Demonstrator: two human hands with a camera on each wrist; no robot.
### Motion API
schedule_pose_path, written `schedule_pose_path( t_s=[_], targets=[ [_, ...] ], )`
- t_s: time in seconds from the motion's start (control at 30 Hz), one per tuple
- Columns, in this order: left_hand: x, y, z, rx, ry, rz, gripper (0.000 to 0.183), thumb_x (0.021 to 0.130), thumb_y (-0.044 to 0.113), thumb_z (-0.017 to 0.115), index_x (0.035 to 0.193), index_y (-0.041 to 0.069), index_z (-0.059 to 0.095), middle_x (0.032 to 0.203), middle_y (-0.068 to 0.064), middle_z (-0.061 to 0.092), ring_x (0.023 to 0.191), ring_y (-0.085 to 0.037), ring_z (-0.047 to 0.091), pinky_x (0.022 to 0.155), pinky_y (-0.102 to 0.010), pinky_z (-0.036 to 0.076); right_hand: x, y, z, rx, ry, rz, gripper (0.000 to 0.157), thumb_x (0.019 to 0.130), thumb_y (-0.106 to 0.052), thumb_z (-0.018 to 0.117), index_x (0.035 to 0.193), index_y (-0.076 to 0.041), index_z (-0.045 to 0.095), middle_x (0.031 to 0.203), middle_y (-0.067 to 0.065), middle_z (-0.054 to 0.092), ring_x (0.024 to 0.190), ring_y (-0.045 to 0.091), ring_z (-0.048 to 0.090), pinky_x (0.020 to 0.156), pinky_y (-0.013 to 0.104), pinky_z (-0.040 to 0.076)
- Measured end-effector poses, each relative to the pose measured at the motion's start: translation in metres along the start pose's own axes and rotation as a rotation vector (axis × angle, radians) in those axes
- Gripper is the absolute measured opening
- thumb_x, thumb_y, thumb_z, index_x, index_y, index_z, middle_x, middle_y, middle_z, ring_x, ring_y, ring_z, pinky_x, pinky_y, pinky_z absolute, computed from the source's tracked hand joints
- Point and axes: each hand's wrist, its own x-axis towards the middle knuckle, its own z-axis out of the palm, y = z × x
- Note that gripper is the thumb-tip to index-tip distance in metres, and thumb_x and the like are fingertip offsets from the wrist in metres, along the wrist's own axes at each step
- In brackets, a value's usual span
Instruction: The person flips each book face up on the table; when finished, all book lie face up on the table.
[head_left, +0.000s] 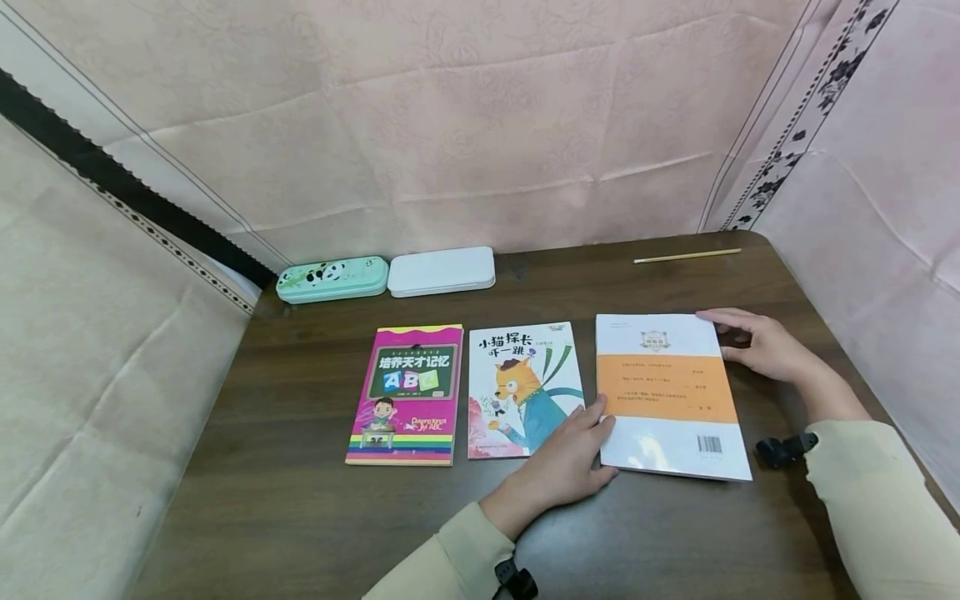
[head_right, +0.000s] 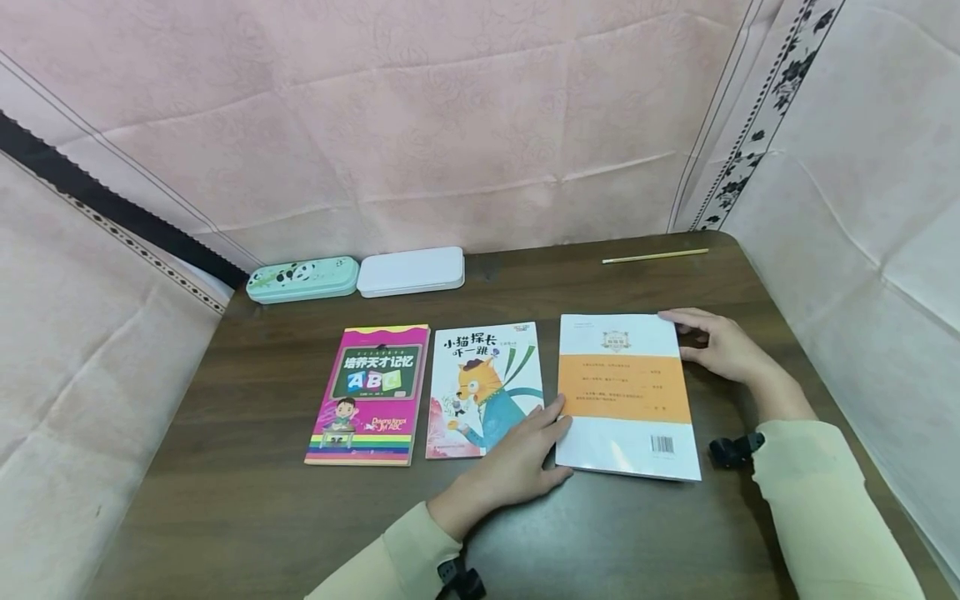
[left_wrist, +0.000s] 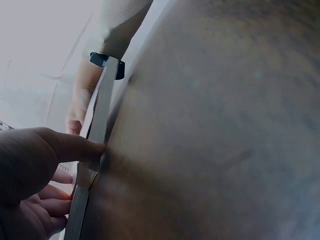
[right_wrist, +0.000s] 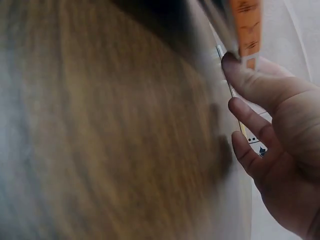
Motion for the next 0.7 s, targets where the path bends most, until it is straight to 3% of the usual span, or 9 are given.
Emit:
schedule_pose_path(
  t_s=[0.17,0.27,0.4,0.57,0.7],
  targets=[
    [0.000,0.001,0.000,-0.032,0.017,-0.030,0.071,0.090,0.033,0.079,0.150,0.008,0.049,0.166,-0.009,0.025,0.150,-0.023,0.029,0.120,-0.033,0.028,-0.002,-0.004,-0.003,0.107,0.041,0.077,0.058,0.087,-0.001,0.078,0.142,-0.006,0.058,0.134,0.019,0.062,0.103,-0.008,0.054,0.080,0.007,0.045],
    [-0.001,0.003,0.001,-0.020,0.027,-0.039,0.074,0.088,0.034,0.081,0.149,0.008,0.049,0.165,-0.009,0.027,0.149,-0.020,0.030,0.120,-0.032,0.027,-0.003,-0.005,-0.003,0.223,0.075,0.100,0.054,0.088,-0.002,0.078,0.138,-0.002,0.059,0.125,0.001,0.066,0.101,-0.013,0.056,0.079,0.009,0.050],
    [-0.002,0.005,0.001,0.037,0.032,-0.022,0.074,0.087,0.036,0.082,0.148,0.008,0.051,0.163,-0.010,0.032,0.148,-0.017,0.033,0.121,-0.031,0.026,-0.004,-0.004,-0.003,0.384,0.103,0.023,0.050,0.084,0.010,0.076,0.131,0.006,0.060,0.119,-0.021,0.064,0.103,-0.008,0.061,0.079,0.013,0.054],
    [-0.004,0.004,0.000,0.136,0.067,0.064,0.066,0.087,0.036,0.081,0.144,0.012,0.058,0.156,-0.011,0.044,0.144,-0.019,0.040,0.116,-0.033,0.035,-0.004,-0.007,-0.007,0.593,0.087,-0.108,0.051,0.080,0.026,0.067,0.127,0.009,0.058,0.128,-0.018,0.064,0.109,-0.001,0.064,0.082,0.016,0.055],
    [-0.006,0.002,-0.001,0.133,0.109,0.131,0.061,0.088,0.033,0.078,0.142,0.012,0.060,0.153,-0.012,0.048,0.141,-0.019,0.044,0.111,-0.030,0.041,-0.002,-0.014,-0.011,0.572,0.078,-0.117,0.063,0.083,0.025,0.065,0.141,0.002,0.053,0.127,-0.017,0.065,0.109,-0.001,0.064,0.083,0.015,0.054]
  ],
)
